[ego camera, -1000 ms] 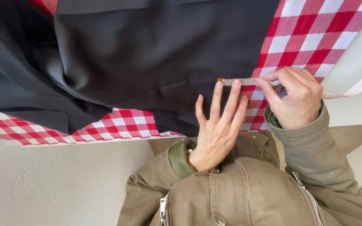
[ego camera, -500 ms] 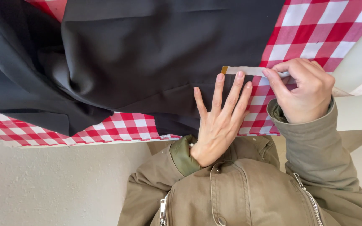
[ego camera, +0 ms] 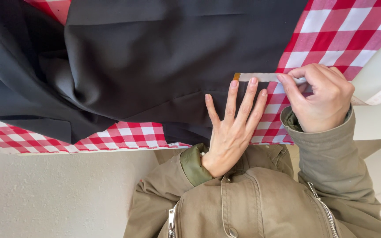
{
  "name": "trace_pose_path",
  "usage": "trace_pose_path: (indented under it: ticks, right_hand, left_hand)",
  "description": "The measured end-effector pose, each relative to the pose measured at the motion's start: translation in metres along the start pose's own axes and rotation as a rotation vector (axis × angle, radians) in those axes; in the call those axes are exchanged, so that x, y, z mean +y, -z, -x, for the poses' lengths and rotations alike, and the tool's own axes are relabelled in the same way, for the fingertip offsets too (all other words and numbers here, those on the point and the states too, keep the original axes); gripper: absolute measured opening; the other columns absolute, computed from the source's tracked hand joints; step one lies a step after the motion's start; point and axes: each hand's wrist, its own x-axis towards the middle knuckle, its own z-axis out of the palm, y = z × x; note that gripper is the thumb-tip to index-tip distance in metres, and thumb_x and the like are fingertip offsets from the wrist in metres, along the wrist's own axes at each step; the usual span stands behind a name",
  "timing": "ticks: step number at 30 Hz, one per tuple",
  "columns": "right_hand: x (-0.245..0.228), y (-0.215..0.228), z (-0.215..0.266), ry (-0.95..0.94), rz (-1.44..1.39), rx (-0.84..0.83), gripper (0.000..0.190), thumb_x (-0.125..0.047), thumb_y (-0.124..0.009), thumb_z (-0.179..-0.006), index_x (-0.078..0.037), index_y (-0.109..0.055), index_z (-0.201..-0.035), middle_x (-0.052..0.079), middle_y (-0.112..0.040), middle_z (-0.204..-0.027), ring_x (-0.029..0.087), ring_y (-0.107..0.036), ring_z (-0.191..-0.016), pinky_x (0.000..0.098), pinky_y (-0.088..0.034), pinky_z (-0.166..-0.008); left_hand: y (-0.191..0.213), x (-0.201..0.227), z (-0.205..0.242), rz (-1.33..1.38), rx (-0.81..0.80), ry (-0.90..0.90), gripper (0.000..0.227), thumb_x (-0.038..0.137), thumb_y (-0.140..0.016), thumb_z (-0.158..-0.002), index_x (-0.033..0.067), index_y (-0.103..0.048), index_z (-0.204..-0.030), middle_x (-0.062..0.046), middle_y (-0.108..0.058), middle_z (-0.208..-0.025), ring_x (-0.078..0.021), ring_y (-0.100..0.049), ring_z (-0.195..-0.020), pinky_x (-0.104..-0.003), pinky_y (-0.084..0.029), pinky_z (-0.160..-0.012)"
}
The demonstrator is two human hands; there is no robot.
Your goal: The person measures a black garment laid on a red and white checkered tablecloth using a flexible measuring tape and a ruler. They mark measurements on the fabric with chalk while adjusting the garment and tools.
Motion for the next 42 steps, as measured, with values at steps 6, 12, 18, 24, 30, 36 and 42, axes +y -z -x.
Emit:
trace_pose_path:
  ticks: [6,12,18,24,30,36,42]
  right_hand:
    - [0.001,-0.001,0.001,-0.020,0.009,0.001,0.020,-0.005,-0.089,-0.097,-0.002,-0.071,-0.091,0.007,-0.066,-0.076,0.022,-0.060,-0.068,0.0347,-0.045,-0.068]
    - [0.002,-0.001,0.000,0.000,0.020,0.008,0.020,-0.006,-0.090,-0.097,-0.002,-0.071,-0.091,0.008,-0.065,-0.076,0.022,-0.060,-0.067,0.0341,-0.045,-0.066]
    - [0.004,-0.002,0.002,-0.012,0.008,0.012,0.020,-0.007,-0.089,-0.098,-0.003,-0.070,-0.091,0.007,-0.066,-0.076,0.021,-0.060,-0.067,0.0339,-0.045,-0.067]
    - [0.024,-0.010,0.017,-0.024,0.010,-0.008,0.021,-0.009,-0.088,-0.102,-0.006,-0.071,-0.091,0.003,-0.067,-0.075,0.017,-0.061,-0.066,0.0301,-0.046,-0.070]
    - [0.019,-0.008,0.015,-0.037,-0.019,0.002,0.021,-0.009,-0.088,-0.101,-0.006,-0.070,-0.090,0.004,-0.067,-0.075,0.016,-0.062,-0.065,0.0290,-0.046,-0.067]
    - [0.027,-0.011,0.019,0.001,-0.003,0.004,0.024,-0.010,-0.088,-0.104,-0.005,-0.070,-0.090,0.003,-0.065,-0.072,0.016,-0.062,-0.064,0.0317,-0.047,-0.070]
    - [-0.002,0.000,0.003,0.096,0.083,0.043,0.026,-0.005,-0.091,-0.097,0.001,-0.070,-0.083,0.009,-0.064,-0.073,0.021,-0.061,-0.065,0.0339,-0.047,-0.064]
  left_hand:
    - [0.004,0.000,-0.002,-0.074,-0.009,-0.014,0.067,0.015,-0.060,-0.104,0.0122,-0.039,-0.168,-0.012,-0.024,-0.175,-0.0415,-0.025,-0.161,-0.079,-0.016,-0.122]
    - [0.005,0.002,-0.004,-0.077,-0.001,-0.009,0.065,0.017,-0.060,-0.105,0.0116,-0.040,-0.167,-0.014,-0.027,-0.174,-0.0425,-0.027,-0.160,-0.079,-0.019,-0.122]
    - [0.007,0.002,-0.004,-0.105,0.005,-0.018,0.064,0.017,-0.060,-0.106,0.0112,-0.040,-0.167,-0.015,-0.026,-0.174,-0.0433,-0.027,-0.160,-0.079,-0.021,-0.121]
    - [0.006,0.003,-0.004,-0.113,0.002,-0.013,0.067,0.016,-0.061,-0.103,0.0137,-0.038,-0.167,-0.013,-0.026,-0.174,-0.0418,-0.027,-0.160,-0.079,-0.020,-0.121]
    - [0.025,0.004,0.002,0.236,0.233,0.045,0.051,0.012,-0.067,-0.100,0.0056,-0.054,-0.149,-0.016,-0.049,-0.156,-0.0390,-0.047,-0.146,-0.072,-0.034,-0.118]
    - [0.039,-0.011,0.006,1.073,0.076,-0.514,0.035,0.011,-0.074,-0.101,0.0096,-0.068,-0.136,-0.001,-0.068,-0.101,-0.0203,-0.064,-0.087,-0.031,-0.051,-0.081]
    - [0.079,-0.007,0.004,1.818,-0.041,-0.675,0.018,0.014,-0.062,-0.116,0.0100,-0.065,-0.134,-0.004,-0.069,-0.123,-0.0186,-0.068,-0.106,-0.028,-0.056,-0.092]
